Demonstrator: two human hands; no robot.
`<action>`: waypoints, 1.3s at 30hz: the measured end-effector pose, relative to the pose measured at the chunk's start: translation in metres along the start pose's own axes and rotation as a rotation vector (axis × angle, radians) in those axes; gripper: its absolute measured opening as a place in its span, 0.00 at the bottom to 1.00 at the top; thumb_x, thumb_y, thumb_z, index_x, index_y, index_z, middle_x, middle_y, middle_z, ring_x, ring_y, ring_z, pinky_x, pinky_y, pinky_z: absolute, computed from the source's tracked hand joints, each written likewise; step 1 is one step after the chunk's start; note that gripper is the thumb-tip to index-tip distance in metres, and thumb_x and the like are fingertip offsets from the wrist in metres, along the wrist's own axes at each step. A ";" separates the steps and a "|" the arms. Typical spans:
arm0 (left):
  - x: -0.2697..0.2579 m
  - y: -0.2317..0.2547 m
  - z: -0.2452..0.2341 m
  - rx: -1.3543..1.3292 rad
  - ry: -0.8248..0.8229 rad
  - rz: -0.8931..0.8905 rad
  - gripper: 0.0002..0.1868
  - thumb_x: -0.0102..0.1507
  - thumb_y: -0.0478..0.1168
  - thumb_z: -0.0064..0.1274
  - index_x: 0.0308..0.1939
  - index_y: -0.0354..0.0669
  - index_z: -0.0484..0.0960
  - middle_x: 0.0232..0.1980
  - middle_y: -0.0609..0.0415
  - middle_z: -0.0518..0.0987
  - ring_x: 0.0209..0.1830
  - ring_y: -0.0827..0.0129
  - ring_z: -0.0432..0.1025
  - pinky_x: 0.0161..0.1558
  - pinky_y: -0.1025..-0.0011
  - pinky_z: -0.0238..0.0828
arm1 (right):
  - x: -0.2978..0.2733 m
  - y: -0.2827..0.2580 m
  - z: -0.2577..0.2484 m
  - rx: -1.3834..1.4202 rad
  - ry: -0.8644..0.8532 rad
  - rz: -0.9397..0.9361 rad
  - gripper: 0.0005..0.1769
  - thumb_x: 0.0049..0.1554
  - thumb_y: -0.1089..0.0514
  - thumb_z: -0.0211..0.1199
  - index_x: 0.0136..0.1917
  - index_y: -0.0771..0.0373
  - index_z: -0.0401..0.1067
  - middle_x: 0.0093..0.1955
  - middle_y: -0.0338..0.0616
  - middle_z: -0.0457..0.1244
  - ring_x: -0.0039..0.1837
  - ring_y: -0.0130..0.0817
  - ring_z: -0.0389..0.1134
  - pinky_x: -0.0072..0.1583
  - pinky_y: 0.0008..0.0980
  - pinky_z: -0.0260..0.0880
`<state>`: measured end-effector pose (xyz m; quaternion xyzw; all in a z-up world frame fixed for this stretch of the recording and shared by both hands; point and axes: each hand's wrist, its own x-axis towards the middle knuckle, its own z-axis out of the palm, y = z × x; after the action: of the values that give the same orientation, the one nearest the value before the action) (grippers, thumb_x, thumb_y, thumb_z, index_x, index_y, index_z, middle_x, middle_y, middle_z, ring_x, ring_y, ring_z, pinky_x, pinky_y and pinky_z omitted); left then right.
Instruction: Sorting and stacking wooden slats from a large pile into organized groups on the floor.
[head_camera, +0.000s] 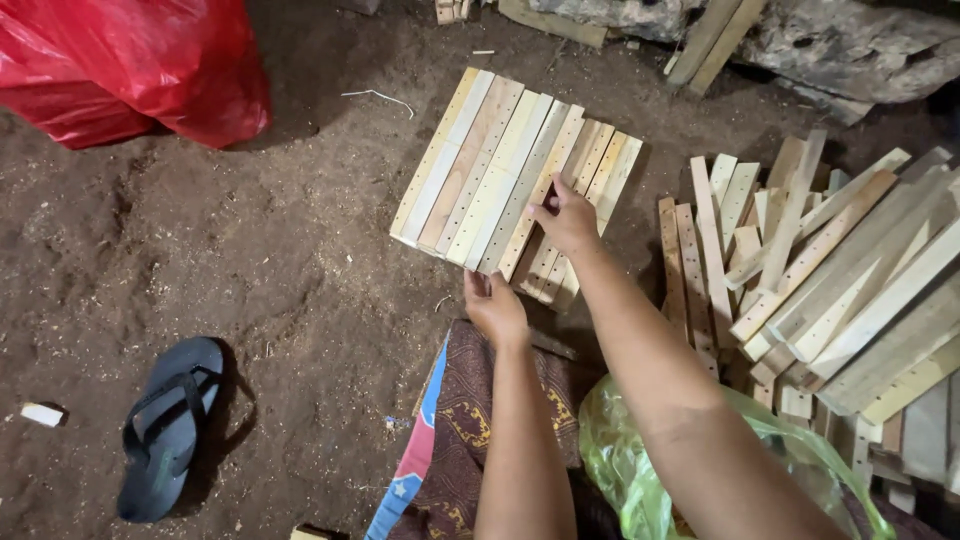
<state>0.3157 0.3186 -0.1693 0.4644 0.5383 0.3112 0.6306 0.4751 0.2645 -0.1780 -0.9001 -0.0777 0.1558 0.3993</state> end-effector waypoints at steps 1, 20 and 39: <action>0.000 0.000 0.000 -0.003 0.000 0.000 0.31 0.61 0.31 0.57 0.70 0.35 0.72 0.66 0.34 0.76 0.68 0.50 0.70 0.67 0.59 0.69 | 0.005 0.005 0.001 -0.002 0.001 -0.003 0.44 0.57 0.39 0.69 0.80 0.50 0.56 0.65 0.46 0.67 0.70 0.37 0.65 0.70 0.35 0.68; -0.215 0.023 -0.042 0.253 -0.723 0.356 0.25 0.64 0.43 0.56 0.62 0.33 0.79 0.58 0.30 0.79 0.63 0.40 0.72 0.63 0.53 0.70 | -0.256 0.107 -0.146 -0.124 0.096 -0.252 0.28 0.55 0.55 0.62 0.69 0.55 0.72 0.63 0.51 0.68 0.65 0.49 0.69 0.67 0.44 0.69; -0.285 -0.003 -0.096 0.549 -0.853 1.145 0.11 0.65 0.43 0.59 0.35 0.38 0.87 0.77 0.39 0.62 0.80 0.41 0.50 0.75 0.38 0.43 | -0.270 0.179 -0.328 -0.226 0.557 0.174 0.15 0.54 0.60 0.63 0.55 0.51 0.77 0.42 0.50 0.69 0.46 0.49 0.75 0.49 0.42 0.78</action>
<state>0.1576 0.0868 -0.0597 0.8908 -0.0183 0.2384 0.3863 0.3361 -0.1542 -0.0445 -0.9501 0.0952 -0.0730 0.2879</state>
